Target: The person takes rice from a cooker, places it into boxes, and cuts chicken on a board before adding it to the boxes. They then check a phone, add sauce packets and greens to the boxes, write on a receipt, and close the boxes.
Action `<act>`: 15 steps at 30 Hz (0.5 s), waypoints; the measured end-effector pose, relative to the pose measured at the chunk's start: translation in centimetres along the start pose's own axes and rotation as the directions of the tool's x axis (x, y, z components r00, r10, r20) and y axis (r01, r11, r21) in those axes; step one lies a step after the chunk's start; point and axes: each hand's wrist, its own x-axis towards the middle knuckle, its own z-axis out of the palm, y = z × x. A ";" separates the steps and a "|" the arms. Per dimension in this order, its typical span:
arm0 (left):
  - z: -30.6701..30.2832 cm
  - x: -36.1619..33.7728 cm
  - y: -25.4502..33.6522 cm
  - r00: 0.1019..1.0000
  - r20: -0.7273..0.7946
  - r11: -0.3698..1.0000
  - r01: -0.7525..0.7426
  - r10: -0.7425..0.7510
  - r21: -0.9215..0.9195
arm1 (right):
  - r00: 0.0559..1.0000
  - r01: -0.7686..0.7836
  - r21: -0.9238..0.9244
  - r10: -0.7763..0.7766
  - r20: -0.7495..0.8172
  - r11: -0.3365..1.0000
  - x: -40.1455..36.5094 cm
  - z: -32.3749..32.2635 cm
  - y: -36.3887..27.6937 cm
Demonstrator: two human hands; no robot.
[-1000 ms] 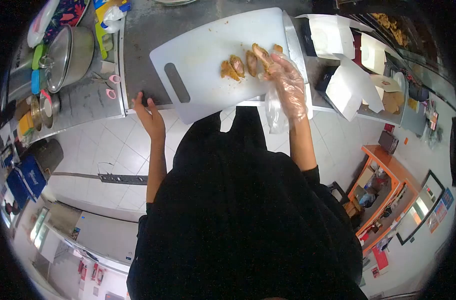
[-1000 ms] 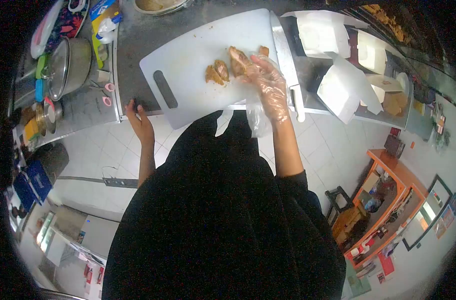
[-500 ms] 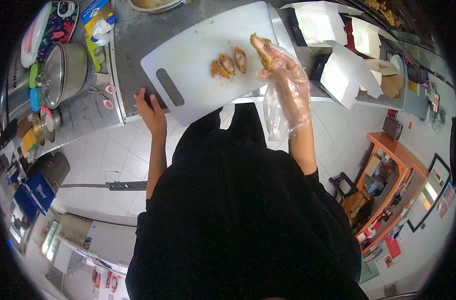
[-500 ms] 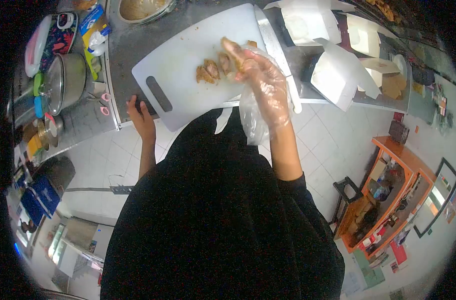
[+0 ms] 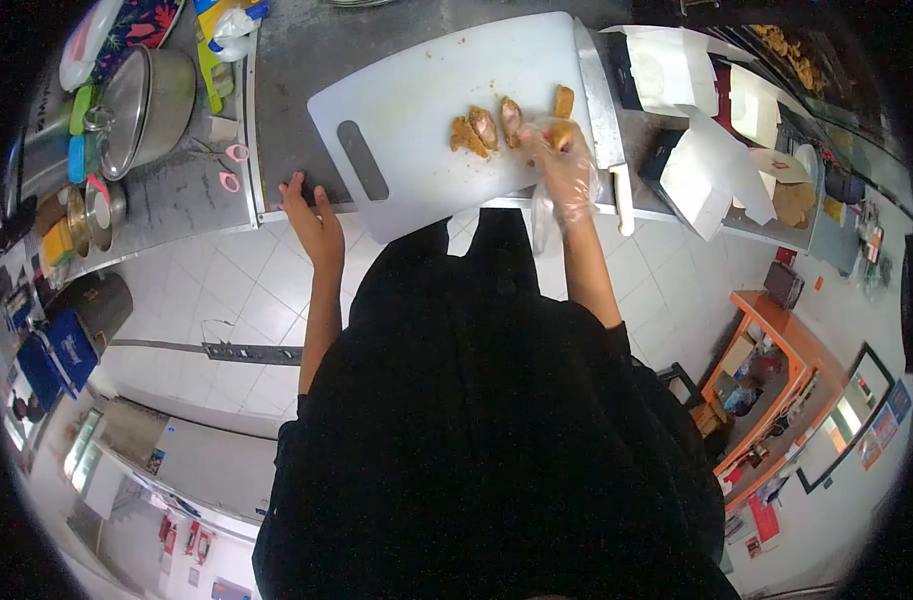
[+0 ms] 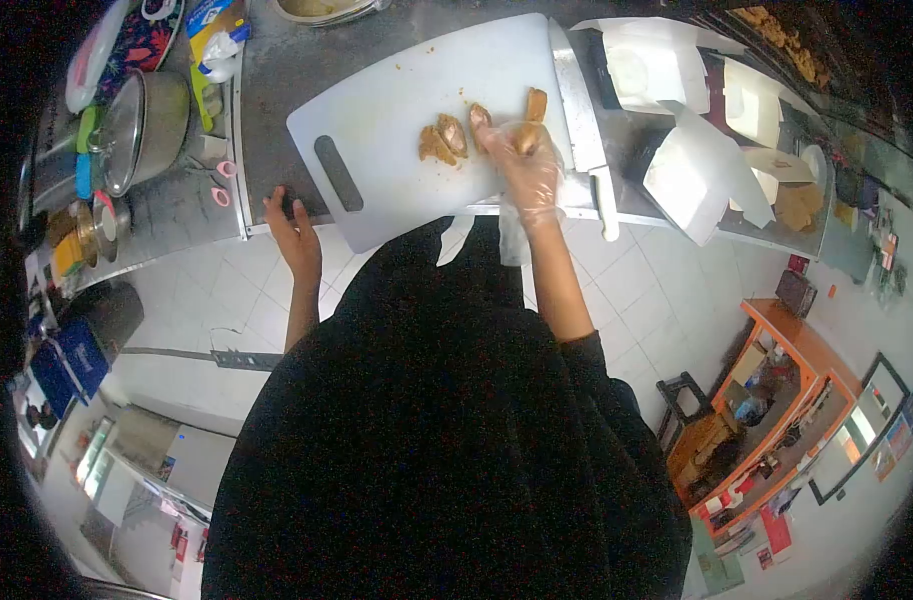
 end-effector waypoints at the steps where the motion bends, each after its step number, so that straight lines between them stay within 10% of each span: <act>1: 0.0 -0.1 0.1 1.000 -0.006 1.000 0.008 -0.009 -0.022 | 0.984 0.151 -0.263 -0.171 -0.056 0.953 0.5 0.5 0.4; 3: 0.0 -0.1 0.1 1.000 0.001 1.000 -0.010 0.010 0.009 | 0.861 0.337 -0.722 -0.508 -0.024 0.605 2.0 1.4 1.8; 7: -0.3 0.1 0.3 1.000 -0.003 1.000 -0.002 0.002 0.016 | 0.645 0.277 -0.920 -0.763 -0.035 0.276 2.4 2.1 0.2; 15: -1.1 0.3 -0.2 0.999 -0.020 0.998 -0.032 0.033 0.050 | 0.718 0.519 -0.732 -0.690 0.093 0.442 3.9 2.2 2.9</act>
